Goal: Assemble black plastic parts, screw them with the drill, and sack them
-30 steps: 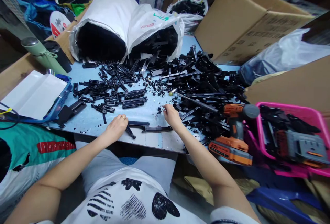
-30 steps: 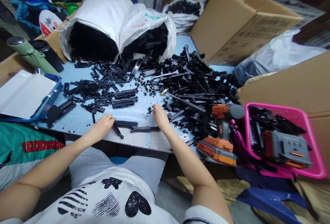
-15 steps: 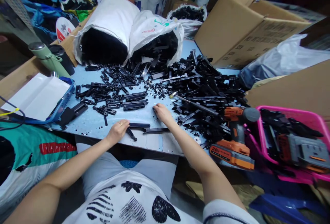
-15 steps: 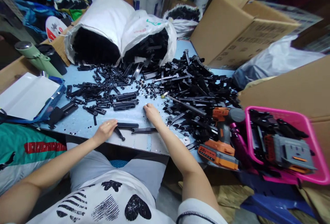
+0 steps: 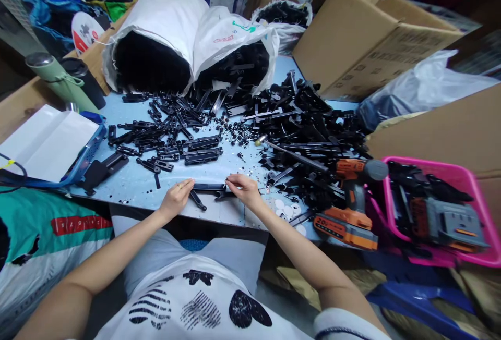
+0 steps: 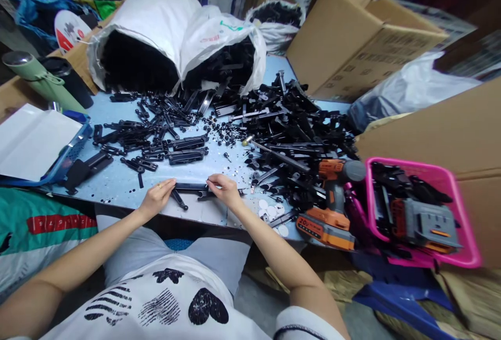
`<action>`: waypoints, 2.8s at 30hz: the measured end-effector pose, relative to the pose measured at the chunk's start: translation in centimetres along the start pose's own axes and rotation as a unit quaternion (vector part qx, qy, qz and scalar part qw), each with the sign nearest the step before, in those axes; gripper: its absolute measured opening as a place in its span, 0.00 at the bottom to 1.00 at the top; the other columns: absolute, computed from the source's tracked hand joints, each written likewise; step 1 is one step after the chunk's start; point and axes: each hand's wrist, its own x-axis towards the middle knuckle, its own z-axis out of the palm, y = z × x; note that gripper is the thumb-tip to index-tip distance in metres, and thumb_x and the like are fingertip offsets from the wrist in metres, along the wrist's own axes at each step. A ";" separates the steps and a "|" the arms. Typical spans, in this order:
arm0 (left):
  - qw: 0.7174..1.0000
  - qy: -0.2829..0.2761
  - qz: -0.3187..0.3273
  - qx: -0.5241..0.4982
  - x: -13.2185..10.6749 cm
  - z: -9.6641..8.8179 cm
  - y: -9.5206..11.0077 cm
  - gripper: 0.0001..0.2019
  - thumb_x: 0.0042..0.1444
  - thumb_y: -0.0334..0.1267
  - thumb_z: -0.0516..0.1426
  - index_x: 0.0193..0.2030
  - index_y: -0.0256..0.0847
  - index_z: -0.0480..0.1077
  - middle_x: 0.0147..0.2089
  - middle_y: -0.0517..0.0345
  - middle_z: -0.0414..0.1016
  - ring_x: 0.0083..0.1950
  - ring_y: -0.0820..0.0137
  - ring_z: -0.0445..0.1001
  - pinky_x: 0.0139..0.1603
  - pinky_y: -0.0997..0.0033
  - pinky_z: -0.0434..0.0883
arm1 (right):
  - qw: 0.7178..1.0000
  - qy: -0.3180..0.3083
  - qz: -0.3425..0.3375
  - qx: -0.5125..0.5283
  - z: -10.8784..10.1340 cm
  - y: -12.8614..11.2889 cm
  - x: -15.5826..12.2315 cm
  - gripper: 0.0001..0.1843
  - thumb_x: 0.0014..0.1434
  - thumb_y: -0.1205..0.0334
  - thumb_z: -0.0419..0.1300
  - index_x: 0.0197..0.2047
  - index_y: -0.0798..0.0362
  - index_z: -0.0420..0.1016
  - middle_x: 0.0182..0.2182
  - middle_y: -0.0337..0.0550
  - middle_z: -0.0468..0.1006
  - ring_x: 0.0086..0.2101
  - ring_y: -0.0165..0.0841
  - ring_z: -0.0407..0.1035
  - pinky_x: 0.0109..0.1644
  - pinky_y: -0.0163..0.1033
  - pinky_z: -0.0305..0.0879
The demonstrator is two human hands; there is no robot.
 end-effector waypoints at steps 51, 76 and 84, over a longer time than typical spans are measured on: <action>0.929 -0.116 0.060 -0.346 5.8 -6.4 12.6 0.30 0.65 0.51 0.31 0.26 0.41 0.65 0.20 0.55 0.67 0.23 0.72 0.68 0.26 0.71 0.65 | 0.925 -0.229 -0.150 0.262 -4.5 -10.4 -2.2 0.30 0.58 0.33 0.43 0.24 0.50 0.62 0.15 0.36 0.61 0.18 0.28 0.59 0.22 0.35 0.53; 0.949 -0.259 0.072 0.165 6.7 2.8 1.8 0.18 0.59 0.39 0.55 0.55 0.35 0.64 0.52 0.42 0.70 0.51 0.57 0.67 0.46 0.58 0.62 | 0.916 -0.255 -0.061 -0.303 3.8 5.1 15.0 0.44 0.51 0.31 0.53 0.63 0.49 0.60 0.56 0.52 0.66 0.53 0.47 0.60 0.59 0.49 0.51; 0.961 -0.154 -0.126 0.194 14.3 1.6 -3.7 0.23 0.61 0.47 0.51 0.56 0.31 0.62 0.51 0.39 0.69 0.54 0.55 0.65 0.51 0.58 0.62 | 0.966 -0.038 0.167 -0.191 5.2 9.4 26.3 0.39 0.61 0.42 0.50 0.65 0.63 0.49 0.51 0.60 0.71 0.50 0.43 0.67 0.53 0.44 0.60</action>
